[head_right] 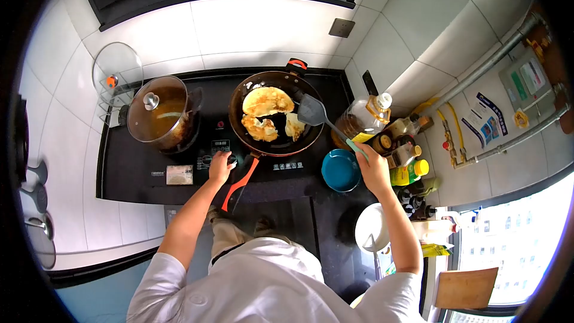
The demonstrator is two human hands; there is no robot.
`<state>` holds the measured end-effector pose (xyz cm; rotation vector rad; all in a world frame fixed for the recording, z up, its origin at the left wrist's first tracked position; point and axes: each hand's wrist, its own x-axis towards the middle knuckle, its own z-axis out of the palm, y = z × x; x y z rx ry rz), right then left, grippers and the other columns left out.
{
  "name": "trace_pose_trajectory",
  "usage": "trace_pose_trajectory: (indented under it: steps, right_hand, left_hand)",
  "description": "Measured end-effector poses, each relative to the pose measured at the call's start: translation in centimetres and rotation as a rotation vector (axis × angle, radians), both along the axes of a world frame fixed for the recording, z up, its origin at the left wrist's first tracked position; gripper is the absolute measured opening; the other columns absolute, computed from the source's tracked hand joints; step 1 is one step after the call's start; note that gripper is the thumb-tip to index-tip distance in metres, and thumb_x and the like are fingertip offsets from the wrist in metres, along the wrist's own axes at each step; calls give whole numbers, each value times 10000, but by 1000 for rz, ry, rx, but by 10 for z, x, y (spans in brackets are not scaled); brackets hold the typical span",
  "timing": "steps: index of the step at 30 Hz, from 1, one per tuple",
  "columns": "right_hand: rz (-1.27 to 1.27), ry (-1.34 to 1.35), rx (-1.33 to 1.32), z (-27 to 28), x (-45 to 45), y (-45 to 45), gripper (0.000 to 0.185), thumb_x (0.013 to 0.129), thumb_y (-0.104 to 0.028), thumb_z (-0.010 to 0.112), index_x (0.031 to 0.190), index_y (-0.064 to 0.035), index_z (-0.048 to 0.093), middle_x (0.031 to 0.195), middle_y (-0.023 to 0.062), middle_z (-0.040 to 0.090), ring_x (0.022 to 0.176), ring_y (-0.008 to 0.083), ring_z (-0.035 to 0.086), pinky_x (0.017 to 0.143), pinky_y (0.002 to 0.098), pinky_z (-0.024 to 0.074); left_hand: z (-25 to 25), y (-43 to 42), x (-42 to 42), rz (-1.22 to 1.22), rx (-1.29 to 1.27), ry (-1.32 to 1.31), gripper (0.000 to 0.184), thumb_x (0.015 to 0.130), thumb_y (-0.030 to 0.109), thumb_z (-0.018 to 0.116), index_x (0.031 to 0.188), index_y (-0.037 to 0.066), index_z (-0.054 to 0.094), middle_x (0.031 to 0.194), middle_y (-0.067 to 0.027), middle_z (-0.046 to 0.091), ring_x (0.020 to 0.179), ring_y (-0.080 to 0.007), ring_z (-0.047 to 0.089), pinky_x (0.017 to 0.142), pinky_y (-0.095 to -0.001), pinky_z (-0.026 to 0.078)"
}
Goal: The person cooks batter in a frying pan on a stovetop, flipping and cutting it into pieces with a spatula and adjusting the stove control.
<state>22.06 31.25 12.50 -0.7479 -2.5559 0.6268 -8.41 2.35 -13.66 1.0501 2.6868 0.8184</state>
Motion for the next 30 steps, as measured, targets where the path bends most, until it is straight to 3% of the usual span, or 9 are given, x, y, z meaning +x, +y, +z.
trace_pose_trajectory:
  steps: [4, 7, 9, 11, 14, 15, 20, 26, 30]
  right_hand:
    - [-35, -30, -11, 4, -7, 2, 271, 919, -154, 578, 1177, -86, 626, 873, 195, 671, 765, 348, 664, 666, 368, 516]
    - [7, -38, 186, -4, -12, 7, 285, 911, -165, 586, 1189, -111, 619, 821, 183, 668, 736, 347, 657, 641, 402, 519]
    - [20, -97, 346, -9, -19, 8, 299, 897, -180, 597, 1192, -139, 609, 746, 153, 654, 665, 340, 645, 583, 433, 515]
    - [6, -182, 427, -8, -31, 7, 304, 891, -182, 602, 1191, -142, 606, 723, 139, 647, 630, 334, 639, 558, 431, 514]
    - [12, -297, 496, -14, -51, 22, 281, 900, -195, 578, 1177, -161, 609, 734, 118, 659, 618, 330, 647, 541, 419, 528]
    - [8, -351, 514, -14, -58, 26, 274, 904, -200, 571, 1173, -164, 610, 737, 116, 661, 621, 331, 650, 542, 417, 531]
    - [58, -414, 265, 1, -67, 49, 259, 909, -258, 566, 1138, -159, 634, 851, 186, 674, 789, 381, 651, 713, 463, 524]
    - [86, -383, 185, 20, -68, 57, 259, 889, -209, 598, 1106, -87, 667, 854, 158, 681, 782, 341, 651, 732, 406, 508]
    - [99, -309, 140, 20, -64, 53, 246, 889, -220, 573, 1076, -106, 685, 864, 184, 683, 824, 359, 655, 758, 430, 521]
  left_hand:
    - [1, -6, 9, 77, -17, 78, 618, 758, 146, 744, 1297, -9, 485, 1107, -170, 552, 965, -309, 597, 860, -387, 490]
    - [-3, -18, 21, 121, 276, -25, 571, 818, 198, 713, 1300, -6, 486, 1086, -166, 559, 891, -268, 626, 794, -372, 513]
    - [-7, -36, 30, 125, 381, -79, 524, 934, 306, 604, 1339, 4, 464, 1099, -158, 593, 760, -202, 639, 710, -287, 508]
    - [72, -38, 59, 320, 527, -698, 502, 964, 324, 552, 1335, -2, 464, 1123, -148, 615, 847, -183, 621, 723, -303, 514]
    - [96, -45, 78, 263, 664, -874, 501, 987, 365, 506, 1343, 14, 467, 1141, -110, 611, 842, -137, 608, 694, -259, 513]
    - [112, -45, 85, 237, 663, -893, 509, 989, 377, 503, 1348, 19, 468, 1138, -97, 608, 879, -125, 591, 743, -244, 493]
    - [122, -41, 100, 162, 707, -800, 510, 973, 342, 549, 1358, 19, 461, 1178, -121, 583, 960, -117, 541, 853, -257, 441]
    - [115, -42, 99, 175, 680, -689, 484, 953, 297, 581, 1335, 19, 478, 1215, -144, 538, 963, -166, 571, 842, -287, 468]
    - [115, -44, 100, 159, 692, -573, 480, 933, 266, 608, 1325, 19, 482, 1227, -153, 507, 972, -184, 578, 824, -297, 483]
